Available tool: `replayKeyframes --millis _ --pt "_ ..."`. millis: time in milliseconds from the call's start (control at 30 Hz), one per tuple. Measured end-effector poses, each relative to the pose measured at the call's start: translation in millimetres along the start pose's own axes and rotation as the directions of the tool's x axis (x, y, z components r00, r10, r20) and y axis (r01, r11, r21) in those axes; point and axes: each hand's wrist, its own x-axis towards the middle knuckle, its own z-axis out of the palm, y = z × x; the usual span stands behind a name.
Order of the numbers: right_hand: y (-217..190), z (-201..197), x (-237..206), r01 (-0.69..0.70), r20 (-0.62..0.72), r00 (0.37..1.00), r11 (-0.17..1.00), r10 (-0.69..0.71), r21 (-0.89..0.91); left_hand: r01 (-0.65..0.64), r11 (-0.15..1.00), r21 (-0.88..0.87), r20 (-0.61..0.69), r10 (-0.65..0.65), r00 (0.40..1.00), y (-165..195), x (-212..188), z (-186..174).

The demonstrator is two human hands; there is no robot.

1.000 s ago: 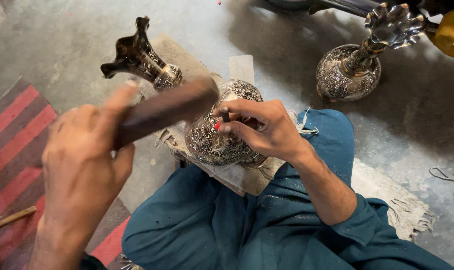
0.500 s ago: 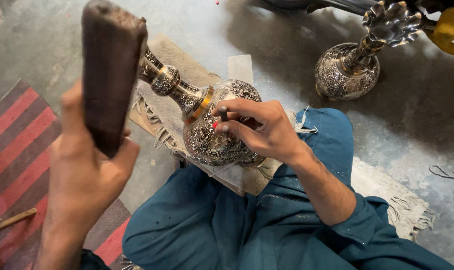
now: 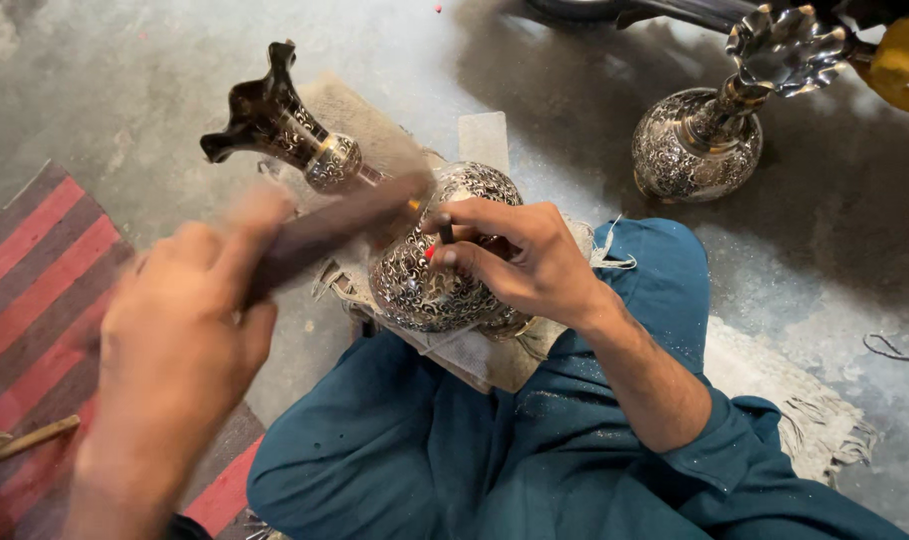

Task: The person sits cross-legged on the floor with an ornate brass vase resting on a cloth pad on their lap. They hold a chisel against the vase's decorated surface and strike it with a wooden mallet, repositioning the chisel and rotating the vase to work different areas of the pattern.

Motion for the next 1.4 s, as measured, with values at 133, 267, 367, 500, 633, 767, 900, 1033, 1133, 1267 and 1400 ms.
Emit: replayKeyframes --millis 133,267,367,500,633,767,900,1033,1133,1267,1400 --pt "17.2 -2.6 -2.5 0.008 -0.028 1.000 0.972 -0.001 0.235 -0.074 0.964 0.256 -0.036 0.086 0.996 -20.0 -14.5 18.5" --pt "46.4 -16.6 -11.8 -0.021 -0.233 0.963 0.899 0.136 0.437 0.289 0.901 -0.324 0.080 -0.279 0.957 -48.0 -64.1 67.3" --pt "67.5 -33.3 -30.1 -0.067 -0.322 0.913 0.871 0.250 0.487 0.519 0.731 -0.444 0.272 -0.441 0.855 -46.5 -123.6 134.0" --pt "93.9 -52.0 -54.7 -0.102 -0.366 0.870 0.846 0.331 0.523 0.717 0.452 -0.530 0.541 -0.471 0.697 1.8 -210.5 236.3" --pt "119.0 -65.4 -80.0 -0.166 -0.373 0.846 0.853 0.381 0.495 0.651 0.118 -0.750 0.605 -0.275 0.747 54.5 -243.8 291.6" --pt "145.4 -75.3 -94.0 -0.260 -0.382 0.829 0.886 0.409 0.385 0.359 0.491 -0.794 0.321 -0.162 0.933 61.2 -215.5 271.7" --pt "158.3 -91.7 -94.1 -0.452 -0.423 0.811 0.892 0.404 -0.015 0.526 0.428 -0.735 0.335 -0.445 0.830 44.1 -153.8 217.9" --pt "160.3 -109.2 -78.4 -0.500 -0.484 0.850 0.608 0.208 -0.617 0.326 0.348 -0.879 0.079 -0.568 0.819 31.0 -89.5 183.8" --pt "156.1 -116.9 -78.9 -0.580 -0.506 0.812 0.499 0.291 -0.644 0.052 0.252 -0.966 -0.102 -0.560 0.822 21.1 -32.6 179.9" --pt "154.3 -116.5 -101.8 -0.544 -0.455 0.839 0.476 0.298 -0.691 0.102 0.146 -0.984 -0.005 -0.595 0.804 13.6 31.9 178.6" --pt "155.4 -114.3 -135.4 -0.520 -0.402 0.852 0.447 0.337 -0.728 0.024 0.331 -0.943 -0.169 -0.542 0.823 24.6 64.8 182.0"
